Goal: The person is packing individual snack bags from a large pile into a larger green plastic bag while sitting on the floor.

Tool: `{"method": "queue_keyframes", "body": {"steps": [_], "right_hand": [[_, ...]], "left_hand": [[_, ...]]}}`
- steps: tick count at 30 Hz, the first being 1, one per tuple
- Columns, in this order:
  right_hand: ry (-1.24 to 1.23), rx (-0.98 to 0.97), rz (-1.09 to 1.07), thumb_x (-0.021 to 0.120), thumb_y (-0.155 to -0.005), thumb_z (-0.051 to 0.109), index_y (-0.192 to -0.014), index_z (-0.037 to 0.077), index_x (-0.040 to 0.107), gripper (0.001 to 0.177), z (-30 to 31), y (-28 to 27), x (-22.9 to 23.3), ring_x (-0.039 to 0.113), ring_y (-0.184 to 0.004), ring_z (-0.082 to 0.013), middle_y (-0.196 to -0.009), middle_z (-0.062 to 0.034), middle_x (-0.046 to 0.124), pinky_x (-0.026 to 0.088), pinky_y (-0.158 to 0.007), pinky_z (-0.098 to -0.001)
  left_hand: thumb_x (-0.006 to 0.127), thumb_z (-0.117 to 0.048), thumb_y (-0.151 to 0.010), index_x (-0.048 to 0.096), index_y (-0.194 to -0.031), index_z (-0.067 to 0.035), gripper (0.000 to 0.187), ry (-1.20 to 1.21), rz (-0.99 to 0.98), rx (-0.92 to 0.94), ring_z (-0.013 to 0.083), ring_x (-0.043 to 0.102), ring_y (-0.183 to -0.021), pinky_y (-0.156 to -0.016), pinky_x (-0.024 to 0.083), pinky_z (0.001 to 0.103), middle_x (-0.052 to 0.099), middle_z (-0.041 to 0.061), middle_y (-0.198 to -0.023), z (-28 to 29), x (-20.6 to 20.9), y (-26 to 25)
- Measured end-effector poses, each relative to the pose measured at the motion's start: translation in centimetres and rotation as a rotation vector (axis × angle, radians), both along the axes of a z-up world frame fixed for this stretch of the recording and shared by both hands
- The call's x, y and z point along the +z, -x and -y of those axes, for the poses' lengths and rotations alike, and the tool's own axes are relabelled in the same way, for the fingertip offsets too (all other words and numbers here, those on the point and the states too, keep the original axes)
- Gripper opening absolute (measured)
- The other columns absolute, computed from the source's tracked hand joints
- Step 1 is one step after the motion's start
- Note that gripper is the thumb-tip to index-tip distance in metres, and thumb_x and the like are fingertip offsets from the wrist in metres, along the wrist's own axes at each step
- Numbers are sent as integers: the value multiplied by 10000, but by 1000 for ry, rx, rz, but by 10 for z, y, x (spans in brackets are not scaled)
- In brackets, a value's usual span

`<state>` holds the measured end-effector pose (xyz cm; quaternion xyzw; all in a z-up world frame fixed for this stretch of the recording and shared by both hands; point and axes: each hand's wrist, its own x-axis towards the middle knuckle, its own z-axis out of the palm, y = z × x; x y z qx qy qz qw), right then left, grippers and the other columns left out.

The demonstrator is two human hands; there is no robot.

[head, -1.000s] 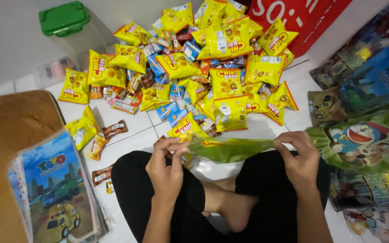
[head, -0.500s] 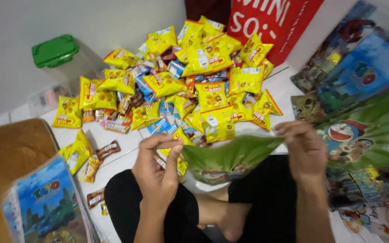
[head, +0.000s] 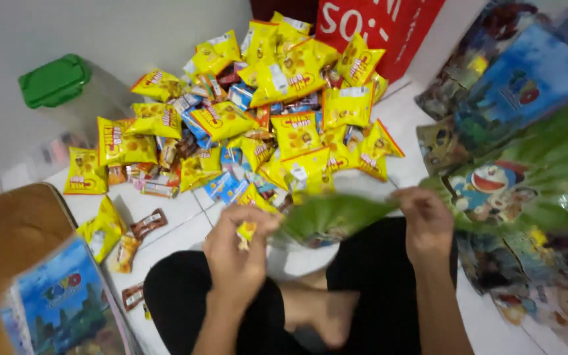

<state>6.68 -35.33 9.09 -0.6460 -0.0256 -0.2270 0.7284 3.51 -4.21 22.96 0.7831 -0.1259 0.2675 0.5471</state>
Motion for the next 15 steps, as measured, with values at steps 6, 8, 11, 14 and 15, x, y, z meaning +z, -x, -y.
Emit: {"method": "queue_keyframes", "body": {"steps": [6, 8, 11, 14, 15], "right_hand": [[-116, 140, 170, 516, -981, -60, -1070, 80, 608, 190, -11, -11, 0, 714, -1050, -314, -1014, -138, 701, 555, -1029, -459], [37, 525, -347, 927, -409, -114, -1427, 5, 492, 1113, -10, -8, -41, 496, -1387, -248, -1480, -143, 575, 360, -1219, -403], [303, 292, -299, 882, -768, 112, -1078, 40, 748, 346, -59, -14, -106, 706, -1055, -142, -1133, -64, 794, 527, -1054, -326], [279, 185, -328, 834, -820, 207, -1169, 33, 705, 410, -73, -31, -106, 697, -1126, -204, -1174, -101, 769, 526, -1041, -367], [277, 178, -330, 834, -820, 207, -1169, 33, 705, 410, -68, -40, -97, 697, -1126, -204, -1174, -101, 769, 526, -1041, -367]], "left_hand": [[667, -131, -981, 571, -968, -75, 112, 42, 48, -31, 200, 737, -830, -786, 558, 296, 672, 76, -866, 10, 18, -2], [662, -111, -987, 539, -1016, -74, 131, 94, 16, -71, 230, 824, -913, -788, 588, 266, 624, 81, -942, 13, 19, -1], [656, -25, -971, 537, -1059, -58, 151, 77, 15, -69, 223, 783, -940, -870, 590, 319, 623, 103, -1005, 13, 18, -14], [596, -189, -1007, 463, -1280, -60, 330, -18, -172, -78, 203, 722, -1088, -1057, 481, 353, 761, 67, -1099, -3, 27, -19], [596, -189, -1007, 463, -1280, -60, 330, -18, -172, -86, 203, 722, -1088, -1057, 481, 353, 761, 67, -1099, -17, 16, -13]]}}
